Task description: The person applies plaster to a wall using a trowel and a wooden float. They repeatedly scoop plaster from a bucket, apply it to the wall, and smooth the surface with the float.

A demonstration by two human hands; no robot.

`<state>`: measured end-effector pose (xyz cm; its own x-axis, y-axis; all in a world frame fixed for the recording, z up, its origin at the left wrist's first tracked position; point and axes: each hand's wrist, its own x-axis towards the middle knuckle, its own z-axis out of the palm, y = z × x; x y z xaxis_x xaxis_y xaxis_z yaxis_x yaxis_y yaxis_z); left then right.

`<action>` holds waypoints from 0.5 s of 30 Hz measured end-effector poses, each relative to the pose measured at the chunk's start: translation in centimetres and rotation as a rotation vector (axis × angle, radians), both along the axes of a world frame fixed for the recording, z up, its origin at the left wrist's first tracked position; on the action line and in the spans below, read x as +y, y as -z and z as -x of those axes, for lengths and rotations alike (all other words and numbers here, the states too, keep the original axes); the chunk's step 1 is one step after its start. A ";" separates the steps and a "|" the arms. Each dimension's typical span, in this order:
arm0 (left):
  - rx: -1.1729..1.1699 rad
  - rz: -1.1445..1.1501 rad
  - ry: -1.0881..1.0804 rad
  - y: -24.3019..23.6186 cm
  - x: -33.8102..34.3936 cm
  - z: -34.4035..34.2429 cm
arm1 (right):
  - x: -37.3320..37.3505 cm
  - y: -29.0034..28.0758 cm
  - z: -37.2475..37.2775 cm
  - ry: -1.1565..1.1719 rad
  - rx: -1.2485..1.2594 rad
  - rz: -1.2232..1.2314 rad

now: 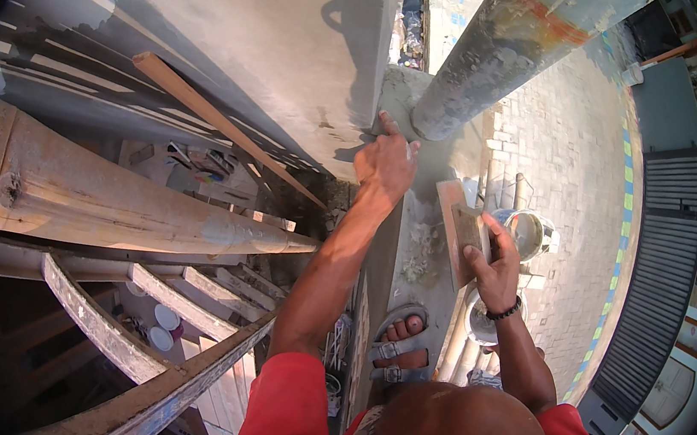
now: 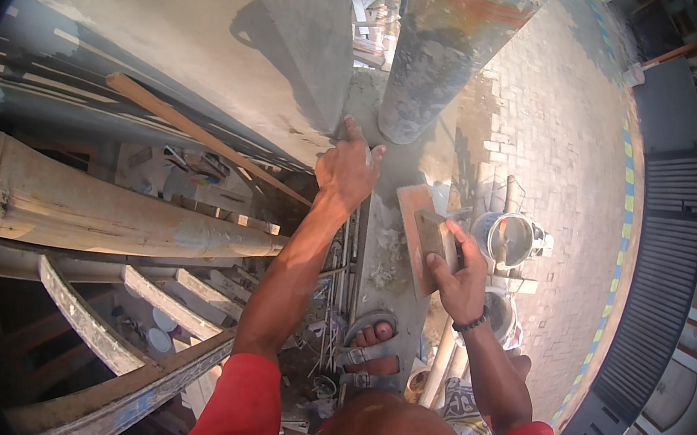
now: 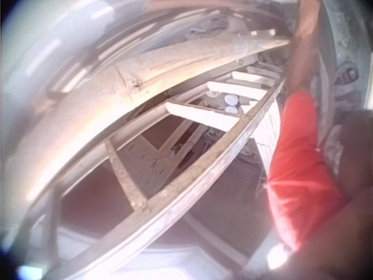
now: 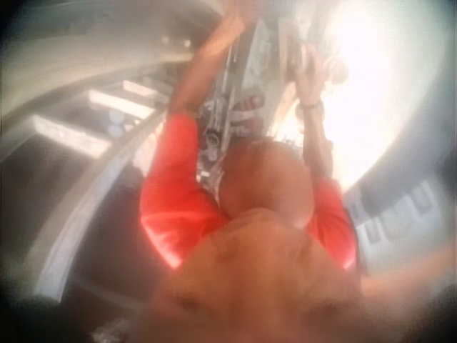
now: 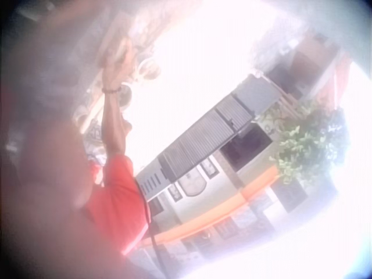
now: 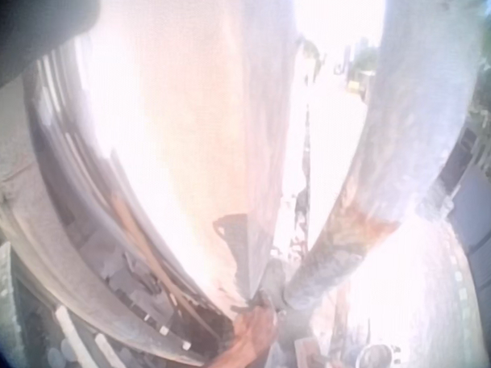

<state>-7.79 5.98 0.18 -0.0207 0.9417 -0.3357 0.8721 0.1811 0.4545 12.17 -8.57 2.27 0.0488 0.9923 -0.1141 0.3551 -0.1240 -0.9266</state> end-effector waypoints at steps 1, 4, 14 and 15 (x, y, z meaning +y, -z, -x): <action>-0.007 0.003 0.000 0.1 0.2 0.1 | 0.0 0.1 0.0 0.002 0.014 0.005; -0.032 -0.064 0.026 0.7 1.2 0.5 | -0.2 0.2 0.0 0.029 0.044 0.028; -0.128 -0.293 -0.100 -1.3 -7.3 1.3 | -1.5 -0.9 -3.0 0.220 0.471 0.139; -0.166 -0.358 -0.115 -0.6 -8.9 2.0 | -1.5 -0.7 -3.6 0.251 0.588 0.132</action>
<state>-9.75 -2.88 0.81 -0.1059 0.9944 0.0057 0.7651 0.0779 0.6392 15.76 -10.06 3.01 0.1699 0.9345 -0.3127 -0.2607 -0.2634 -0.9288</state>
